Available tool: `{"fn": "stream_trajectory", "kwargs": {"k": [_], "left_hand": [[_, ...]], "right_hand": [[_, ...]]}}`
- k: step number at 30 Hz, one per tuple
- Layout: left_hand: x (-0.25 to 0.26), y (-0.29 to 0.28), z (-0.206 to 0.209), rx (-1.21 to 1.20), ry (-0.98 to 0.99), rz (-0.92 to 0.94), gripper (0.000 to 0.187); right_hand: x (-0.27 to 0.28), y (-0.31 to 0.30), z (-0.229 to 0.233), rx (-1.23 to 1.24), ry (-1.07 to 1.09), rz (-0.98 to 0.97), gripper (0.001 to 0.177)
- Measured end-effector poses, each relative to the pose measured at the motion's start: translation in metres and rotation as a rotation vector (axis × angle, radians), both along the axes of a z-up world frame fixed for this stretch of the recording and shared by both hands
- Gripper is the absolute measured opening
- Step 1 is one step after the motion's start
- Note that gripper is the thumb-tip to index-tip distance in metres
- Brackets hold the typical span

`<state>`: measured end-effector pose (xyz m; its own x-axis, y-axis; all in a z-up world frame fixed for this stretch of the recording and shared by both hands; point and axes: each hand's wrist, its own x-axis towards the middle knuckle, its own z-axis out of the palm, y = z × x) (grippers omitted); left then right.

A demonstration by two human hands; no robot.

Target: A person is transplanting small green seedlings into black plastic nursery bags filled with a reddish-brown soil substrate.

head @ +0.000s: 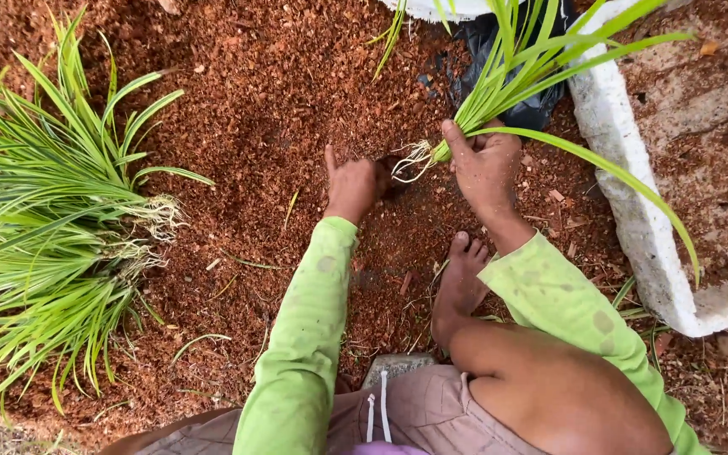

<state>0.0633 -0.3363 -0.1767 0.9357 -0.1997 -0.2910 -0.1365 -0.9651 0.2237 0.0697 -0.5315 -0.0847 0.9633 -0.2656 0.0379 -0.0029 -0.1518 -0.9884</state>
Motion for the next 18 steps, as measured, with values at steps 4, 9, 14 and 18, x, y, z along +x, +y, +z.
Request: {"fn": "stream_trajectory", "kwargs": {"k": [4,9,14,18], "left_hand": [[0.008,0.034,0.038,0.038,-0.141,0.179,0.011],[-0.002,0.059,0.076,-0.067,-0.149,0.332,0.027],[-0.012,0.051,0.063,-0.167,-0.075,0.324,0.013],[-0.016,0.038,0.053,-0.301,-0.021,0.214,0.029]], "right_hand": [[0.0,0.005,-0.005,-0.026,0.003,0.06,0.02],[0.006,0.029,-0.004,-0.115,-0.03,0.232,0.026],[0.004,0.027,-0.043,-0.218,0.037,0.361,0.028],[0.008,0.025,-0.074,-0.238,-0.031,0.531,0.019]]}}
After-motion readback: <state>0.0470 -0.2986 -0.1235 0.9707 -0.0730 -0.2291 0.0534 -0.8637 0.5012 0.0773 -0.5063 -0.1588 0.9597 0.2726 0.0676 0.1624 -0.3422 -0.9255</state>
